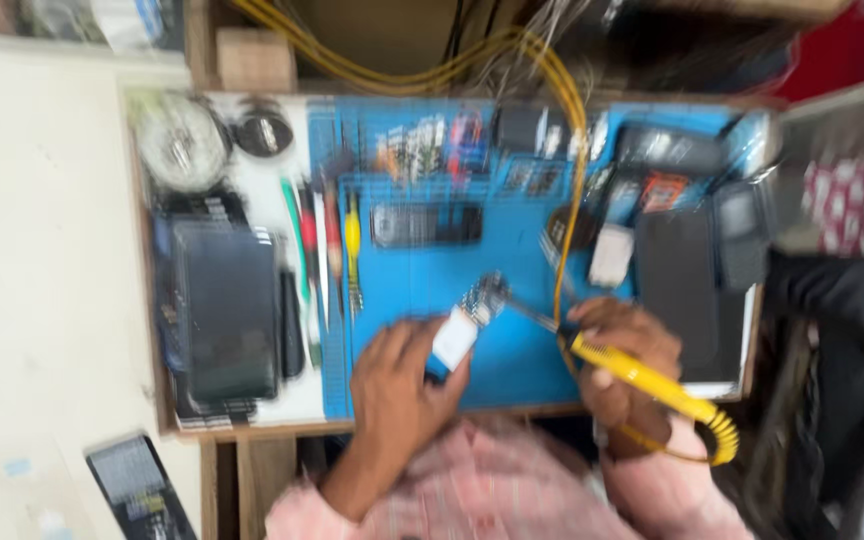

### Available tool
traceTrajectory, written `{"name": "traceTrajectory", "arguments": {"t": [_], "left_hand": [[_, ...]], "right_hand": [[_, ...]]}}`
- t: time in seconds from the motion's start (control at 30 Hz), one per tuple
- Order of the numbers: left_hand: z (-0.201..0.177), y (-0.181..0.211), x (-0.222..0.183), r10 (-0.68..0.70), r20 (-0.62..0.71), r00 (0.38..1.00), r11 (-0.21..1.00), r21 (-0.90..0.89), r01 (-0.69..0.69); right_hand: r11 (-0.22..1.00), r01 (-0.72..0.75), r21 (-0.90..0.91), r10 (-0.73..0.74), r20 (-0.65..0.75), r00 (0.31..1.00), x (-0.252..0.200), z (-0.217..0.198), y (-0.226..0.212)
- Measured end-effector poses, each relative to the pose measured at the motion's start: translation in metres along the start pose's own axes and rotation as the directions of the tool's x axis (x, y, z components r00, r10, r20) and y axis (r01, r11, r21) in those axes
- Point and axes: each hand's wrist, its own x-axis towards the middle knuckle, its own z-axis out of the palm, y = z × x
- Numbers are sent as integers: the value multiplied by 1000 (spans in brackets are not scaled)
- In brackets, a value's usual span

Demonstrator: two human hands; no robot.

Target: The person uses a soldering iron to heat and attach a small white battery to a circuit board. They repeatedly apply the soldering iron to the connection points while holding the battery and board in place.

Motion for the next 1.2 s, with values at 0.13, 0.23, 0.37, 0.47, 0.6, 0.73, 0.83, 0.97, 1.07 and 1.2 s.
{"name": "traceTrajectory", "arguments": {"t": [0.13, 0.23, 0.37, 0.47, 0.6, 0.73, 0.83, 0.97, 1.07, 1.2], "left_hand": [[8, -3, -20, -17, -27, 999, 1000, -7, 17], [34, -28, -32, -22, -54, 998, 999, 27, 23], [70, -72, -19, 133, -48, 990, 991, 0, -133], [78, -86, -29, 21, 81, 997, 999, 30, -23], [63, -73, -32, -75, 130, 989, 995, 68, 67], [56, -60, -27, -16, 155, 988, 999, 31, 11], [66, -74, -26, -21, 157, 987, 998, 70, 10], [90, -103, -33, 81, 31, 996, 996, 21, -82], [106, -124, -26, 172, 17, 985, 985, 1, -172], [122, -146, -20, 167, 16, 986, 986, 0, -167]], "right_hand": [[992, 70, -106, -71, -5, 997, 7, -10, -7], [998, 56, -30, -57, -26, 998, 3, -14, -9], [992, 122, -14, -122, -16, 992, 5, -19, -5], [994, 109, 12, -108, -12, 994, -1, -21, -11], [996, 83, 16, -83, 2, 997, 3, -20, -19], [992, 129, 0, -129, 16, 991, 3, -20, -31], [996, 90, 9, -90, 18, 996, 4, -20, -27], [994, 112, 6, -112, 18, 993, -3, -21, -22], [993, 114, -4, -114, 29, 993, -2, -22, -18], [990, 141, -22, -140, 32, 990, 2, -23, -15]]}}
